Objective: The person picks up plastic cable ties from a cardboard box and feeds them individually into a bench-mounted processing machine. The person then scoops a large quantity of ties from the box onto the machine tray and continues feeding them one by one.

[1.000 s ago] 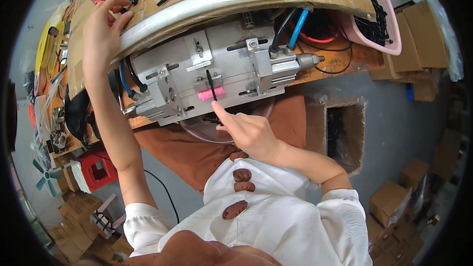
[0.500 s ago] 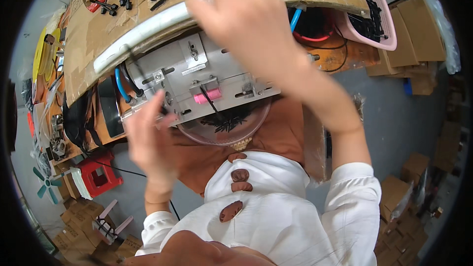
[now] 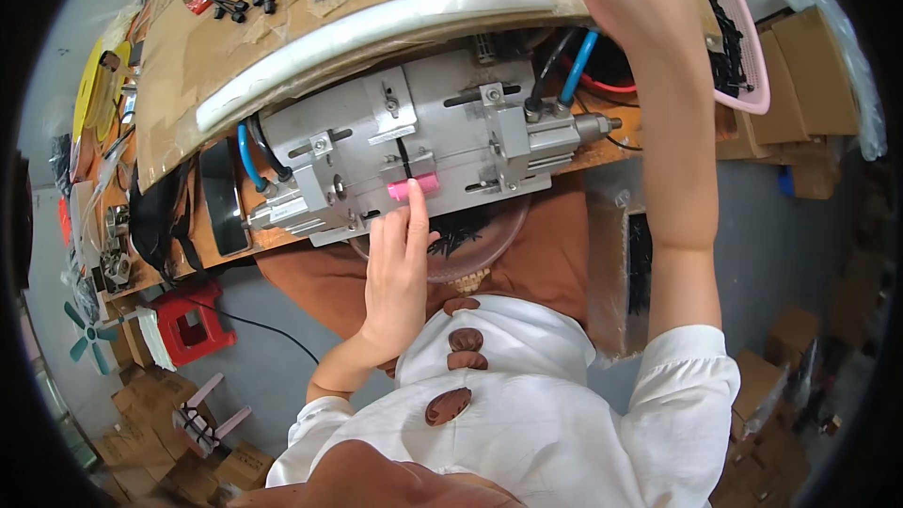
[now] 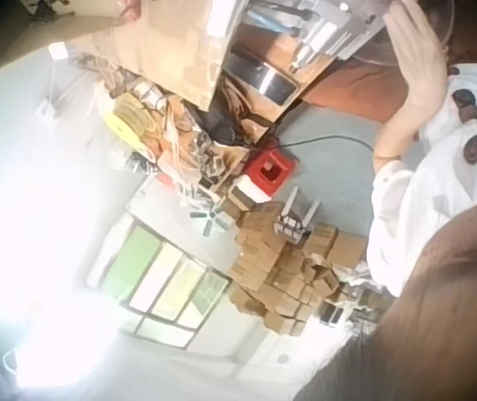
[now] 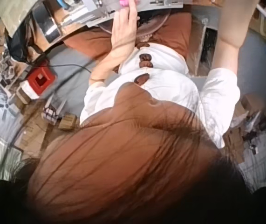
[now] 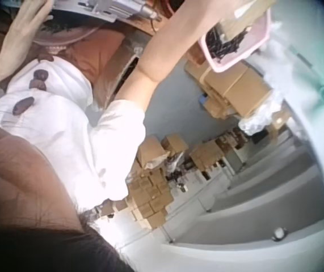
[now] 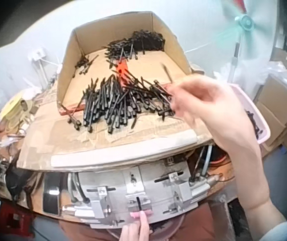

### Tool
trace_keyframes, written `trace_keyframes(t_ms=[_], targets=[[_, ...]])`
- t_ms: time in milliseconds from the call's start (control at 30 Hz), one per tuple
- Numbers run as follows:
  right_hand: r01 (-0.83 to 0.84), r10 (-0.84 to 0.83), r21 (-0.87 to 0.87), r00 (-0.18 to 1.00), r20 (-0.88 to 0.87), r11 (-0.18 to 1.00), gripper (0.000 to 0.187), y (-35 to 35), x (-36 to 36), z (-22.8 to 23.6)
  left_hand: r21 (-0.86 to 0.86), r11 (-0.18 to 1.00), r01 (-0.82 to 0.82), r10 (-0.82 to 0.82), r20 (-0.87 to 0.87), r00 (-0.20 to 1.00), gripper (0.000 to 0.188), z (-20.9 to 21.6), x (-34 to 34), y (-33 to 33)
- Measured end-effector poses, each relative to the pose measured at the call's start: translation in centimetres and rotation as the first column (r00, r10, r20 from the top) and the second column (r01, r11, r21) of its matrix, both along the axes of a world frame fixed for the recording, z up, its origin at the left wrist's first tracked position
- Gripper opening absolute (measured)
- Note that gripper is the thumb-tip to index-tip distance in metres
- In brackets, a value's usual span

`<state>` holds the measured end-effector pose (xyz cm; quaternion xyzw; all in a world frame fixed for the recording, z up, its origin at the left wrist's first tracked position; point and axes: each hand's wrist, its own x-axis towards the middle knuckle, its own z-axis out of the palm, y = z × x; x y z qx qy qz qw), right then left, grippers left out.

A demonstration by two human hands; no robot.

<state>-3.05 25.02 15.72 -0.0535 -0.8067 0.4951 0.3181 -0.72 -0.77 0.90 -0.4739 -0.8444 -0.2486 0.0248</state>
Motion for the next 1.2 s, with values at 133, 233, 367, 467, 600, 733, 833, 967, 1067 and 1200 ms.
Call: trace_keyframes(t_ms=[133, 233, 367, 467, 600, 733, 833, 967, 1067, 1200], targets=[[-0.087, 0.087, 0.05, 0.996, 0.009, 0.995, 0.021, -5.6, 5.9, -5.0, 0.005, 0.999, 0.044, -0.044, -0.001, 0.999, 0.064, 1.6, -1.4, -0.9], [-0.101, 0.138, 0.361, 0.987, -0.077, 0.927, 0.042, -9.3, 9.3, -11.0, 0.146, 0.989, -0.017, 0.031, -0.097, 0.995, 0.048, 6.5, -7.1, 0.5], [-0.009, -0.008, 0.472, 0.999, 0.034, 0.882, 0.058, -13.1, 10.0, -15.3, 0.288, 0.946, -0.15, 0.243, -0.321, 0.915, 0.03, 9.4, -18.5, 3.7], [-0.086, 0.031, 0.459, 0.992, 0.126, 0.884, 0.06, -13.6, 9.5, -16.5, 0.193, 0.977, -0.093, 0.143, -0.267, 0.953, 0.025, 9.5, -23.1, 4.1], [-0.103, 0.037, 0.446, 0.987, 0.154, 0.889, 0.062, -13.3, 8.8, -16.5, 0.186, 0.979, -0.082, 0.1, -0.089, 0.991, 0.02, 9.1, -22.5, 4.7], [-0.154, 0.078, 0.453, 0.98, 0.182, 0.878, 0.065, -13.0, 9.1, -16.2, 0.236, 0.97, -0.056, 0.054, 0.014, 0.998, 0.021, 9.1, -22.1, 4.4], [-0.186, 0.062, 0.517, 0.967, 0.247, 0.836, 0.06, -12.7, 9.1, -14.8, 0.214, 0.977, -0.005, 0.009, -0.017, 1.0, 0.021, 9.7, -21.7, 5.0], [-0.1, 0.029, 0.702, 0.993, 0.113, 0.705, 0.041, -8.8, 7.1, -9.0, 0.151, 0.988, 0.04, -0.033, -0.05, 0.998, 0.016, 10.0, -21.9, 5.2], [0.245, -0.139, 0.86, 0.969, -0.204, 0.448, 0.028, -1.7, 2.2, -6.3, 0.187, 0.982, 0.022, -0.023, 0.004, 1.0, 0.013, 10.8, -20.6, 5.0], [-0.01, -0.218, 0.896, 0.969, 0.119, 0.444, 0.02, 4.5, -4.5, -3.2, 0.282, 0.959, 0.014, -0.052, 0.13, 0.99, 0.013, 11.2, -18.6, 1.8]])
